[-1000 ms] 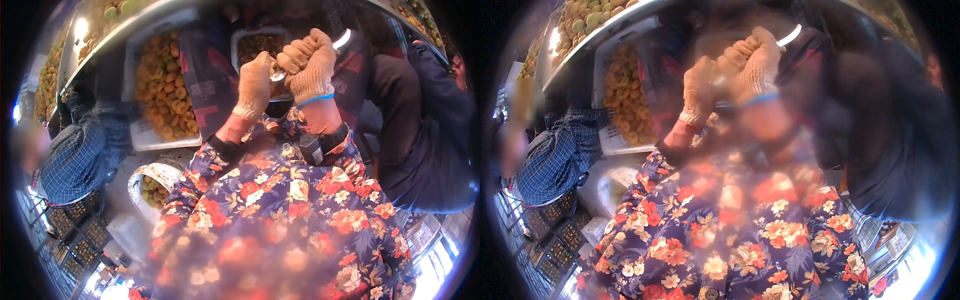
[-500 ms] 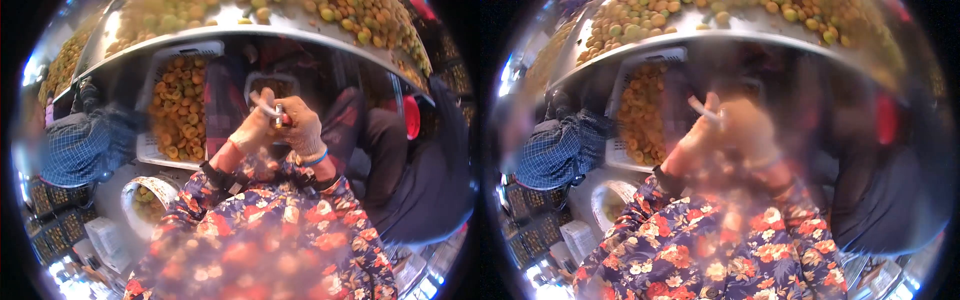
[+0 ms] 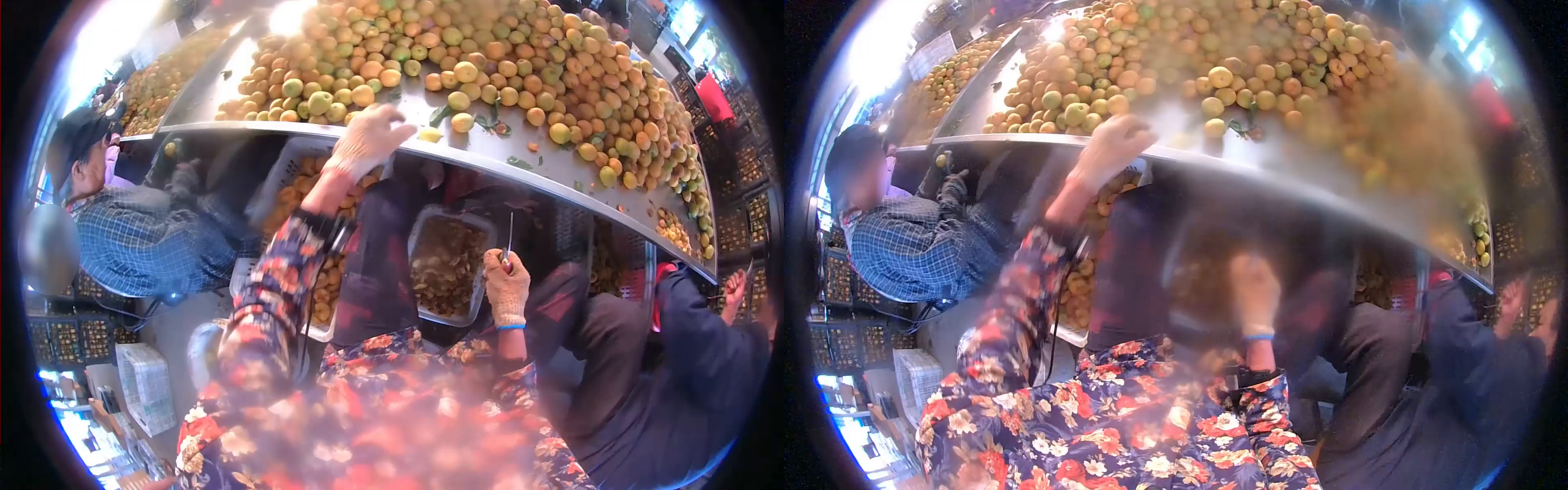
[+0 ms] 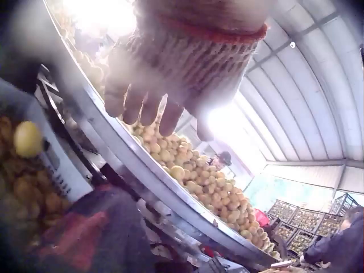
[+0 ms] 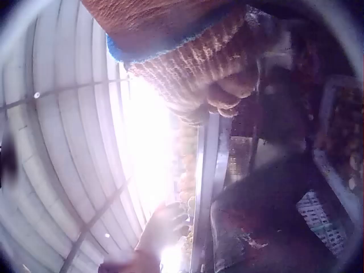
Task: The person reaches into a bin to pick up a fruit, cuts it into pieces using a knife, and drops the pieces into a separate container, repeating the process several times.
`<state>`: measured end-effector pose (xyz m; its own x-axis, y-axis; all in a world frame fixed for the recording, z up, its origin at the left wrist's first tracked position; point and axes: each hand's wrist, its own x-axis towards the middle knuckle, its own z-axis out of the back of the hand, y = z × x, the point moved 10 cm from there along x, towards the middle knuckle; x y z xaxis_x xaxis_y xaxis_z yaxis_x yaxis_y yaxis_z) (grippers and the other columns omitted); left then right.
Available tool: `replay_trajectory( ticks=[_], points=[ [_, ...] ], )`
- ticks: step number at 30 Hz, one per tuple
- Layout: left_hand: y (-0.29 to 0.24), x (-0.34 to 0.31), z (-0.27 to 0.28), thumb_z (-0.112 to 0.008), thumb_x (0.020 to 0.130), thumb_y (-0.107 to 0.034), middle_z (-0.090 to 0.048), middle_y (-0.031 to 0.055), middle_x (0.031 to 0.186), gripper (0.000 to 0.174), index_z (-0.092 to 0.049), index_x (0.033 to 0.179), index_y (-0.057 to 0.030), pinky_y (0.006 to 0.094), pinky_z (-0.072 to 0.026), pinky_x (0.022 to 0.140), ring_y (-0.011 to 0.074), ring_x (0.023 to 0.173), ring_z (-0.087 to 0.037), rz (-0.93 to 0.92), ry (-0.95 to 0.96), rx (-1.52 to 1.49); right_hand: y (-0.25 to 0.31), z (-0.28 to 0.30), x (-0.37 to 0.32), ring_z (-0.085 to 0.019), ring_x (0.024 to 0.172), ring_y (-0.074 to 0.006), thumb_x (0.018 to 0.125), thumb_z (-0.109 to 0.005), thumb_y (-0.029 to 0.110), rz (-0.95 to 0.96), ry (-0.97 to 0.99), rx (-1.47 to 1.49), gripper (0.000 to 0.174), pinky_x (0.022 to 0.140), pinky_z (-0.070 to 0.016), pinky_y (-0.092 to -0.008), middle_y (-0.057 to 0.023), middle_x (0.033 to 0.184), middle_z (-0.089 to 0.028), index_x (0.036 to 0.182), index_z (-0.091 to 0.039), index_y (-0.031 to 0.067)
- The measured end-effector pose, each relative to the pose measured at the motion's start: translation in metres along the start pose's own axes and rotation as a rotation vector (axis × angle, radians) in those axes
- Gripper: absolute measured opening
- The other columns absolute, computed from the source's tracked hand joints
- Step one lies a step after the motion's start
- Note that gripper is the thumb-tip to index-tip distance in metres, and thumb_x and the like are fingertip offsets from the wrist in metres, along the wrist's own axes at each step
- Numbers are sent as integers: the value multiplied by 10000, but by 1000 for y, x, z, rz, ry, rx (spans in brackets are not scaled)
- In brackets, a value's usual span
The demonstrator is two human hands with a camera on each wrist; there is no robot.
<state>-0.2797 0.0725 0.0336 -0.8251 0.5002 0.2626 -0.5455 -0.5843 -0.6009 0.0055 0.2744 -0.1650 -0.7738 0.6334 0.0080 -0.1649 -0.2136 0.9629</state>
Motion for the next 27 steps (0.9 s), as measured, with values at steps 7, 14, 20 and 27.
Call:
replay_trajectory(
  ticks=[7,14,20,27],
  points=[
    [-1,138,-114,-687,736,-533,-643,193,1202,632,-654,1138,-47,430,-495,920,325,1102,-624,172,184,225,1,21,-12,-465,562,-22,882,-682,182,-176,-125,-106,114,488,-366,-212,63,634,-540,855,-676,71],
    [-2,158,-147,-723,724,-227,-661,152,1139,515,-630,1219,-122,401,-518,879,322,1067,-638,-114,259,194,-10,18,-16,-438,488,-19,895,-700,259,-189,-128,4,186,421,-327,-195,26,641,-551,905,-674,75],
    [-82,20,-49,-658,826,-13,-616,80,1157,464,-582,1269,-128,314,-544,808,195,1011,-647,-159,216,-731,25,1,-16,-432,433,-37,920,-681,296,-67,88,275,223,362,-292,-189,-13,645,-558,995,-646,89],
    [-109,-104,-79,-504,1009,-256,-589,228,1153,393,-447,1314,-15,285,-599,693,320,904,-664,229,603,-2126,45,8,-43,-428,442,-33,928,-645,196,40,105,291,138,374,-293,-191,-1,625,-552,870,-581,89]
  ],
)
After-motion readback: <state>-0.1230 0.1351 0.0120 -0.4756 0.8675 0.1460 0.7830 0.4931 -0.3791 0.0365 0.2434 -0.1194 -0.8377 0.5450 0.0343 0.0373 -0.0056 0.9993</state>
